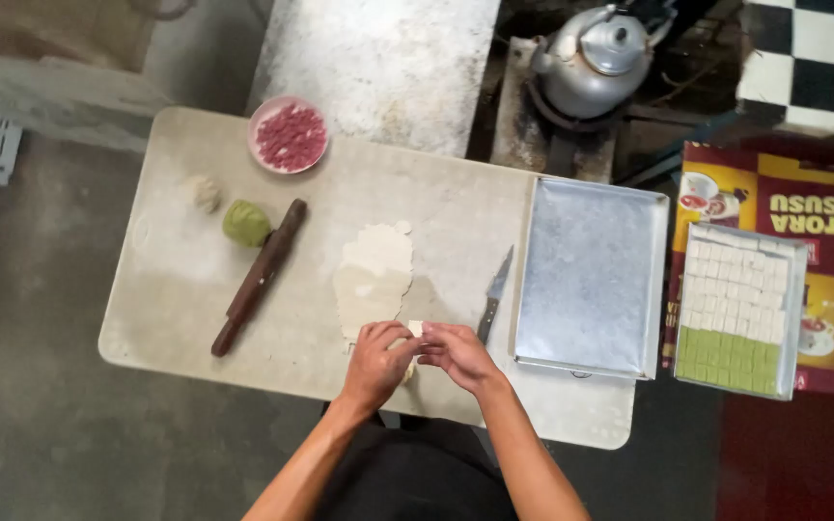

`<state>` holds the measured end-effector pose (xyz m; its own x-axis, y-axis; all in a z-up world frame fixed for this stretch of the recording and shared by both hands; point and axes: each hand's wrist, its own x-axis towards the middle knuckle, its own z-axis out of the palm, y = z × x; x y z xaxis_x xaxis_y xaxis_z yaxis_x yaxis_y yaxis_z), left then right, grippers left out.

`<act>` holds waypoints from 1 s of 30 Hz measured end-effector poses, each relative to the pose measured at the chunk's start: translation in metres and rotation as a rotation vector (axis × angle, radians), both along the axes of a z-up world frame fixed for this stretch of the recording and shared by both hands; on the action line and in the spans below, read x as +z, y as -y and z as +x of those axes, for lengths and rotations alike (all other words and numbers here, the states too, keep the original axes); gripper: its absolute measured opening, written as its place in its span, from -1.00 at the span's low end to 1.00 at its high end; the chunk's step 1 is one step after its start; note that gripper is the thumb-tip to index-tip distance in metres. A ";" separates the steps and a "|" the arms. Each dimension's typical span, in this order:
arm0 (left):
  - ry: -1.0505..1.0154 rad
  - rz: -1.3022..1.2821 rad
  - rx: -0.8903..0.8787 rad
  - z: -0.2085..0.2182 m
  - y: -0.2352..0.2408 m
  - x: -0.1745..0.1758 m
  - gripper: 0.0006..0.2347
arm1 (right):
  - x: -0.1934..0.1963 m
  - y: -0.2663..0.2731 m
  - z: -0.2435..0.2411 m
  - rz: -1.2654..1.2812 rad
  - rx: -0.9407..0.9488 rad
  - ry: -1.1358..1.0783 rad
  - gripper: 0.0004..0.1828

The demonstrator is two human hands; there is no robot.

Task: The person is using a small square stamp to cut uniform pieces from rolled-out dough and arranging them neatly on a metal baking tray.

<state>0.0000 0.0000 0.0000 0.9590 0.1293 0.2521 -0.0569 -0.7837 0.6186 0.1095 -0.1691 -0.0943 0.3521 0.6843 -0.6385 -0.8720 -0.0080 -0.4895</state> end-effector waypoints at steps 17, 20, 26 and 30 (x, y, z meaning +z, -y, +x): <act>-0.177 -0.081 -0.088 -0.012 0.022 -0.019 -0.72 | -0.108 0.180 0.071 -0.807 -0.169 0.618 -0.68; -0.236 -0.081 -0.040 -0.020 0.008 -0.023 -0.74 | -0.114 0.190 0.079 -0.963 0.049 0.806 -0.69; -0.231 -0.054 0.055 -0.020 -0.005 -0.008 -0.79 | -0.101 0.177 0.078 -1.034 0.483 0.884 -0.75; -0.203 -0.051 0.068 -0.023 -0.007 -0.010 -0.80 | -0.103 0.174 0.075 -1.067 0.480 0.816 -0.77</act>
<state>-0.0231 0.0069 -0.0099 0.9781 0.2032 0.0459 0.1249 -0.7486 0.6511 0.1841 -0.3428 -0.1969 0.7414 0.1688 -0.6495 -0.1607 -0.8950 -0.4161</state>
